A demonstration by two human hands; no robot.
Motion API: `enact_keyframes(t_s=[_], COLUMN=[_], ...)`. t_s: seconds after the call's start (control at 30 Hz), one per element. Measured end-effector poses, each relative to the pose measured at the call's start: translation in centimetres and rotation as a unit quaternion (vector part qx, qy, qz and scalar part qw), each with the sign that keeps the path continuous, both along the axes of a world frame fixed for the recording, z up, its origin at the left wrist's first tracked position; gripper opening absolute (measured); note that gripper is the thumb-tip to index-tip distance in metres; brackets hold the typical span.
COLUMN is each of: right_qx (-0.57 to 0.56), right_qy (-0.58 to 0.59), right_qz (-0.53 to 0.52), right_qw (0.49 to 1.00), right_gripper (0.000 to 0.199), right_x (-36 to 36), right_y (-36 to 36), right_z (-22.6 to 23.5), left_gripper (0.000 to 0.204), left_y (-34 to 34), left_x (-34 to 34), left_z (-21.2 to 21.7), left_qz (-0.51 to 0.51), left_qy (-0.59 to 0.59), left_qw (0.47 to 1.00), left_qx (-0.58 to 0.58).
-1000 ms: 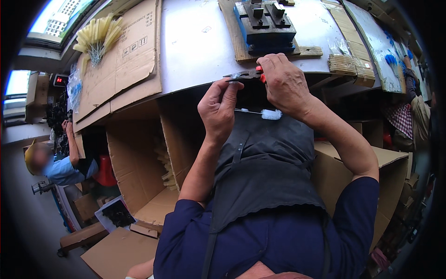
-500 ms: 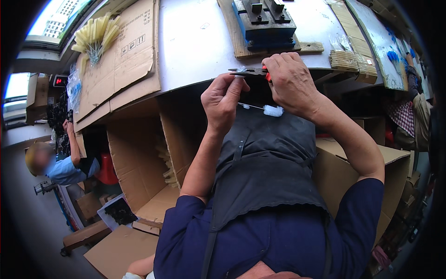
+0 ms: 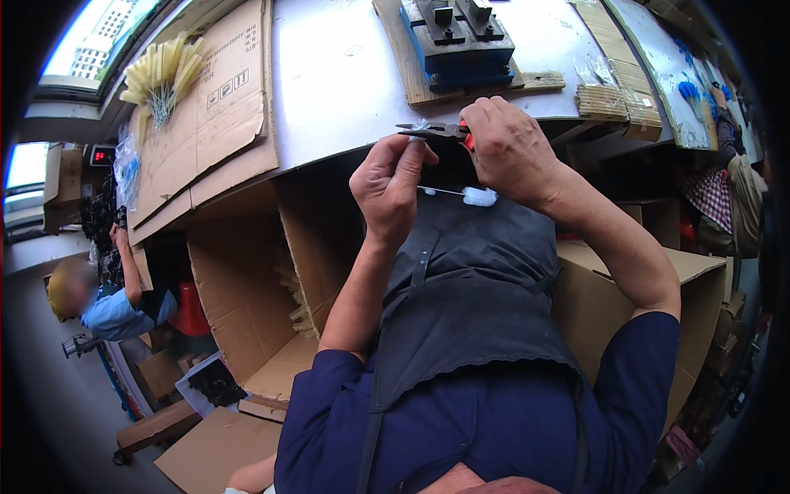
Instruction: Assembling industrial brush heads using a manual press machine.
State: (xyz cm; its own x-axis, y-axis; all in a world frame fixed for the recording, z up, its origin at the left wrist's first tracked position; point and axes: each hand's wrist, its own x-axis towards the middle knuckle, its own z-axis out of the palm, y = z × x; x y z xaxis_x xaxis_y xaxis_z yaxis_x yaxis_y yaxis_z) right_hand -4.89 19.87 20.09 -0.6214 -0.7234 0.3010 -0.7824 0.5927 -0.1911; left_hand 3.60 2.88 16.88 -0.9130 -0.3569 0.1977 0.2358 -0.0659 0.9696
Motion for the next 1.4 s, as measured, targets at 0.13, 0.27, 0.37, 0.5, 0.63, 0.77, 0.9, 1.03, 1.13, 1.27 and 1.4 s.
enact_keyframes(t_s=[0.13, 0.27, 0.37, 0.5, 0.63, 0.77, 0.9, 1.03, 1.13, 1.27, 1.4], right_qx=[-0.001, -0.005, -0.001, 0.001, -0.008, -0.019, -0.025, -0.010, 0.034, -0.023, -0.074], right_qy=[0.007, 0.018, 0.015, 0.013, 0.010, 0.034, 0.038, -0.003, -0.036, -0.025, -0.040], right_qz=[-0.006, -0.008, -0.012, -0.012, -0.010, 0.001, -0.009, -0.025, -0.039, -0.060, -0.064], right_qw=[1.000, 1.000, 1.000, 1.000, 1.000, 0.999, 0.999, 1.000, 0.998, 0.998, 0.994], right_gripper=[0.011, 0.010, 0.010, 0.011, 0.012, 0.010, 0.012, 0.011, 0.012, 0.010, 0.014], right_x=[0.0, -0.1, -0.1, -0.1, -0.2, -1.2, -2.8, -5.3, -4.8, -3.8, -4.4], right_y=[0.1, 0.3, 0.5, 0.8, 0.8, 1.0, 2.1, -1.1, -1.2, 0.2, 0.5], right_z=[0.0, 0.0, -0.1, 0.0, -0.4, -1.0, -0.9, -4.9, -5.5, -4.3, -4.6], left_gripper=[0.009, 0.009, 0.009, 0.011, 0.013, 0.013, 0.013, 0.013, 0.015, 0.018, 0.018], left_y=[0.1, 0.3, 0.6, 0.9, 1.0, 1.0, 1.9, 0.0, -0.6, -0.5, -3.1], left_x=[0.0, -0.1, -0.1, 0.0, -0.1, -0.8, -2.6, -5.0, -5.0, -4.4, -2.2], left_z=[0.2, 0.4, 0.5, 0.5, 0.4, 0.3, 0.5, -2.4, -4.0, -1.5, 1.2], left_qz=[-0.001, -0.007, -0.003, -0.002, -0.001, -0.011, -0.032, -0.012, -0.037, -0.074, -0.057], left_qy=[0.005, 0.011, 0.010, 0.009, 0.019, 0.013, 0.039, -0.034, -0.052, -0.059, -0.047], left_qw=[1.000, 1.000, 1.000, 1.000, 0.999, 1.000, 0.999, 0.998, 0.996, 0.995, 0.992], left_qx=[-0.001, 0.000, -0.008, -0.023, -0.030, -0.019, -0.018, 0.046, 0.058, 0.038, 0.105])
